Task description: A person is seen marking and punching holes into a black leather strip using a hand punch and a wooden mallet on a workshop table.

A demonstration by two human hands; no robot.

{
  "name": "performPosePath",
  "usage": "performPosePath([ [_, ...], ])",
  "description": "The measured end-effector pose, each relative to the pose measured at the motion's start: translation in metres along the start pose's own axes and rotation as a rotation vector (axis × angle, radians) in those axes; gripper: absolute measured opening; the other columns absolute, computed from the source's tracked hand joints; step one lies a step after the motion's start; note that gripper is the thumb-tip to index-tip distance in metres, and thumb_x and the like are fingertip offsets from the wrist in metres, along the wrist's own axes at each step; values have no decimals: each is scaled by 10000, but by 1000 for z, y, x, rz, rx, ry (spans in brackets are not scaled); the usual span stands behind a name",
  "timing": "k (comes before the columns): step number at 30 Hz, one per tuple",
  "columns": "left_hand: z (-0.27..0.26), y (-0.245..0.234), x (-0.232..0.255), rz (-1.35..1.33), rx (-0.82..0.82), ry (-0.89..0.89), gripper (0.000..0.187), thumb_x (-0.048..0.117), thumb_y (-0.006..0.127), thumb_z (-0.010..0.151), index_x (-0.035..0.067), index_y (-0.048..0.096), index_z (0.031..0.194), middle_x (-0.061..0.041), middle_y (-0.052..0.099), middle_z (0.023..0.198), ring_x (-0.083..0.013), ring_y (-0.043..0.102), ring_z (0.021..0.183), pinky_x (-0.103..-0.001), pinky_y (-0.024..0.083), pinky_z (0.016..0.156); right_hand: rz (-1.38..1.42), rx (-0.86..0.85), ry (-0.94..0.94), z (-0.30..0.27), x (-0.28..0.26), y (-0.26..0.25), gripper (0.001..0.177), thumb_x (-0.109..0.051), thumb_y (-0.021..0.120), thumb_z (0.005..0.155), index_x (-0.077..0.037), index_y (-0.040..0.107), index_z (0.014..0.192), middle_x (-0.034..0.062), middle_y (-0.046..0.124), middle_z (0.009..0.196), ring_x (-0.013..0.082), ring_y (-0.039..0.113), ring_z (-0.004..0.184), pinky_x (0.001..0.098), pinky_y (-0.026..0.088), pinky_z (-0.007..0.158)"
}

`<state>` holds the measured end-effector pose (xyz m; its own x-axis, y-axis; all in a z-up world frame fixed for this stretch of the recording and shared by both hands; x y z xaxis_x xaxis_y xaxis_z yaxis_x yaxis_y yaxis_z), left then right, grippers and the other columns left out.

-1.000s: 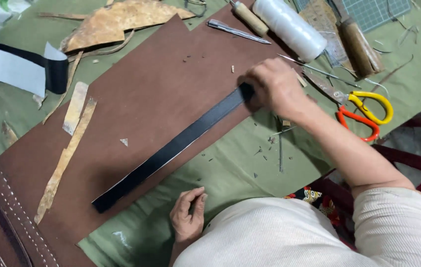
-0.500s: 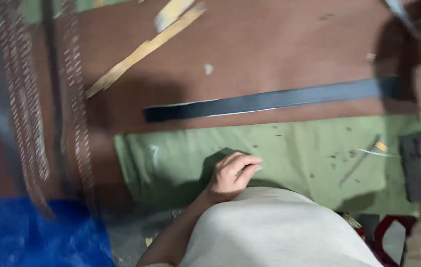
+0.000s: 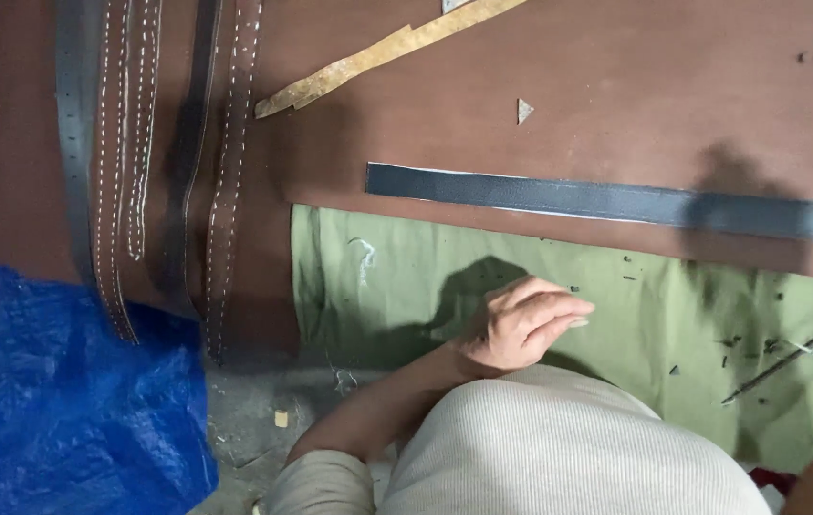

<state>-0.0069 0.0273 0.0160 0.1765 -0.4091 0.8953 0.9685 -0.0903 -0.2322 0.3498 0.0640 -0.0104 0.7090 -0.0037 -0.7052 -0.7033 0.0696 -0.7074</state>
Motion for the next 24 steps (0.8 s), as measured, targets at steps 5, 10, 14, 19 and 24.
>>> performPosePath([
  [5,20,12,26,45,-270,33,145,132,734,1003,153,734,1146,-56,701,1065,-209,705,913,-327,569,887,125,149,205,-56,-80,-21,220,-55,769,1090,3,669,1277,150,701,1224,203,621,1044,327,470,935],
  [10,25,35,18,63,-313,31,77,73,709,967,60,714,1043,-83,710,956,-227,699,834,-337,570,813,104,251,166,-82,-103,-45,400,-139,872,860,34,657,1149,137,695,1055,162,613,858,275,526,830],
  [14,41,64,30,87,-389,79,94,83,700,978,69,711,1070,-75,678,978,-219,690,804,-322,576,791,-3,294,222,-96,-84,-59,385,-186,879,865,10,689,1137,138,729,1110,182,695,976,289,557,888],
  [19,82,113,41,122,-452,224,213,-41,731,959,23,716,1162,-108,622,1103,-255,690,921,-340,610,876,13,326,147,-93,-62,-61,307,-131,881,881,-27,708,1112,77,729,1075,215,723,1011,295,574,903],
  [24,124,180,45,216,-484,335,266,-82,704,971,39,689,1208,-94,628,1087,-279,677,914,-372,583,817,179,261,259,-86,-41,-75,335,-173,809,876,-21,706,1156,94,751,1131,144,709,904,242,564,807],
])
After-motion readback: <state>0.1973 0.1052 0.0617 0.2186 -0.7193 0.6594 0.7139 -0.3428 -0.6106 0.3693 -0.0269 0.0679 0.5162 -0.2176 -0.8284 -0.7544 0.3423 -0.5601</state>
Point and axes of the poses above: each hand's wrist, its own z-axis towards the middle knuckle, its own y-axis out of the palm, x = y × z, the point moved 6 cm from there along z, towards the middle knuckle
